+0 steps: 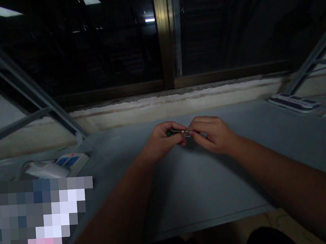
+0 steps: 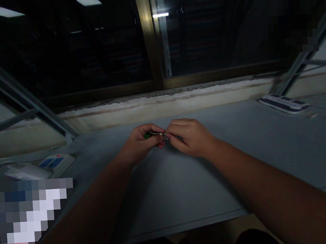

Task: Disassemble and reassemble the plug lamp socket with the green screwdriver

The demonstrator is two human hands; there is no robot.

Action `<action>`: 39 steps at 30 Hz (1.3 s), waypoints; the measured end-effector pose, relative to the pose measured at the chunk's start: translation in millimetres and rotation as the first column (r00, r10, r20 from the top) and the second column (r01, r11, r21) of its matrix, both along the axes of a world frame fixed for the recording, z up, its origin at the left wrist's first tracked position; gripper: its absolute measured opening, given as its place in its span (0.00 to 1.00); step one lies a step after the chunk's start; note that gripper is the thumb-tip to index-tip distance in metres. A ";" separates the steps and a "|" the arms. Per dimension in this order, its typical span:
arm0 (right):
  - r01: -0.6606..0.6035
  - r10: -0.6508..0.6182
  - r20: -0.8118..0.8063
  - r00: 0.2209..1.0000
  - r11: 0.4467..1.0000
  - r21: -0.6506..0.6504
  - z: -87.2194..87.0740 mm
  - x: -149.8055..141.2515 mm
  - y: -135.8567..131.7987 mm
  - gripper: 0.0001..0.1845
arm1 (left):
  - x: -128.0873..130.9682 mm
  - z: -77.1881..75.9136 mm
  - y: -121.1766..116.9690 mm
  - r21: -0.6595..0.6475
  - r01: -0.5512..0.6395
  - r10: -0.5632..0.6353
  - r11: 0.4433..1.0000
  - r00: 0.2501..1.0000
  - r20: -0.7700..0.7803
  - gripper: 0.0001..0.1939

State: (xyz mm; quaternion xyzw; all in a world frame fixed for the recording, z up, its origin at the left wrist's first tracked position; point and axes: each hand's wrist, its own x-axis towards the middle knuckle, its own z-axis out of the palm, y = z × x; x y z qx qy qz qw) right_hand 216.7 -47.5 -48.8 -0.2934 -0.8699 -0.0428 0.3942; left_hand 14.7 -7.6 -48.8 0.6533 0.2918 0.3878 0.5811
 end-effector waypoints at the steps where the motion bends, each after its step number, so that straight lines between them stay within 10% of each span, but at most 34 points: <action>1: -0.001 0.001 0.002 1.000 1.000 -0.001 0.1 0.0 -0.3 0.08 | 0.1 0.0 -0.3 0.000 -0.002 0.002 1.000 1.000 -0.003 0.10; 39: 0.021 -0.026 -0.091 0.996 0.998 -0.058 -4.2 -4.8 -2.2 0.11 | 1.3 2.1 -3.2 0.000 0.021 -0.021 1.000 1.000 -0.004 0.10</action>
